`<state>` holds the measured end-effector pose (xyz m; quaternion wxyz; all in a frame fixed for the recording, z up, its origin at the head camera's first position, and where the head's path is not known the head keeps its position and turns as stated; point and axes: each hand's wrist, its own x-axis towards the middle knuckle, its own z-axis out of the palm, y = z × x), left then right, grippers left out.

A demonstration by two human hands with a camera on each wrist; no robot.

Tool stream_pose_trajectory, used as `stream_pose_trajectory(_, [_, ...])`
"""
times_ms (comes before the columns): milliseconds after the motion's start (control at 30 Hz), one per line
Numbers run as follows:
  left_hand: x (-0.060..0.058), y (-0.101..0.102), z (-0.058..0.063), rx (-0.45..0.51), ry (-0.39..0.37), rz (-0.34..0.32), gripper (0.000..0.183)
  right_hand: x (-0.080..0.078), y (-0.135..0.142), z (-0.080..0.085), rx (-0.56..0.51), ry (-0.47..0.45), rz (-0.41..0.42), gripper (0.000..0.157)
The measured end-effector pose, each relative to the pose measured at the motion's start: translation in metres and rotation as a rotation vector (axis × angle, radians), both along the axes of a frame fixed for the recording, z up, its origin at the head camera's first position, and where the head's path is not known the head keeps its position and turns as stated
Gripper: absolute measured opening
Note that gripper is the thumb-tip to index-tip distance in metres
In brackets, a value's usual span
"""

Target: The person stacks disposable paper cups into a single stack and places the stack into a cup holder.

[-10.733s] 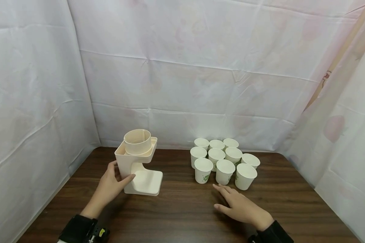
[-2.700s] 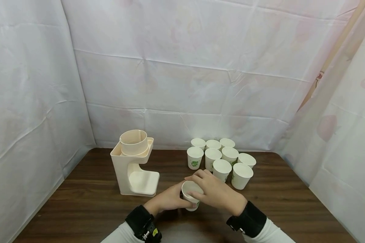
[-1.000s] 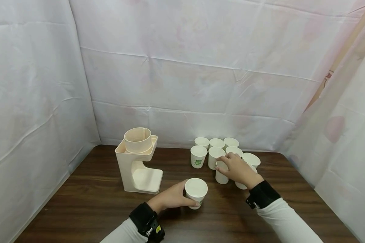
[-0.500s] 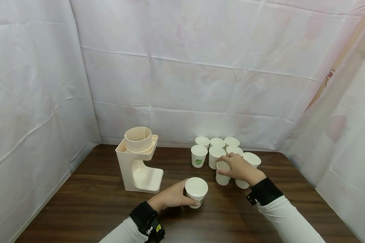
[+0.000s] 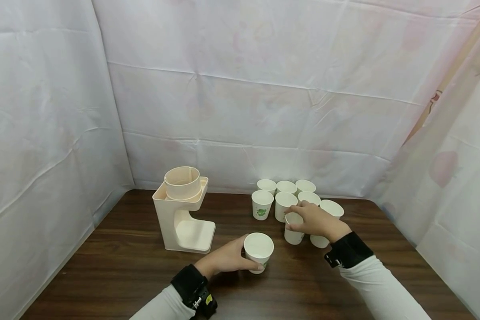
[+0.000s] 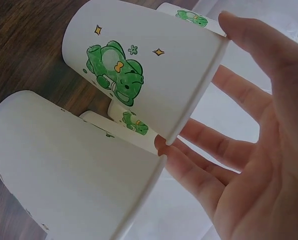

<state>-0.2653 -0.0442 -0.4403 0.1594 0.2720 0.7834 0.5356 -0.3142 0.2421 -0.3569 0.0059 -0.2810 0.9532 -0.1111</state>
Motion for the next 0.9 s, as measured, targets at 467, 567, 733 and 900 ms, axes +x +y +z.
stream_pose_trajectory(467, [0.0002, -0.0001, -0.0017, 0.011, -0.009, -0.008, 0.07, 0.0, -0.001, -0.0003, 0.0, 0.009, 0.024, 0.042])
stream_pose_trajectory(567, [-0.0003, 0.0, -0.0012, 0.014, -0.008, -0.006, 0.069, -0.0006, -0.0007, 0.0008, -0.003, 0.014, 0.032, 0.041])
stream_pose_trajectory(733, [-0.0013, -0.0007, -0.0009, 0.001, 0.004, -0.001, 0.069, -0.0026, -0.0019, 0.0027, 0.001, 0.011, 0.039, 0.042])
stream_pose_trajectory(900, [-0.0013, -0.0001, -0.0011, 0.002, 0.008, -0.005, 0.069, -0.0021, -0.0032, 0.0067, -0.005, -0.006, 0.046, 0.043])
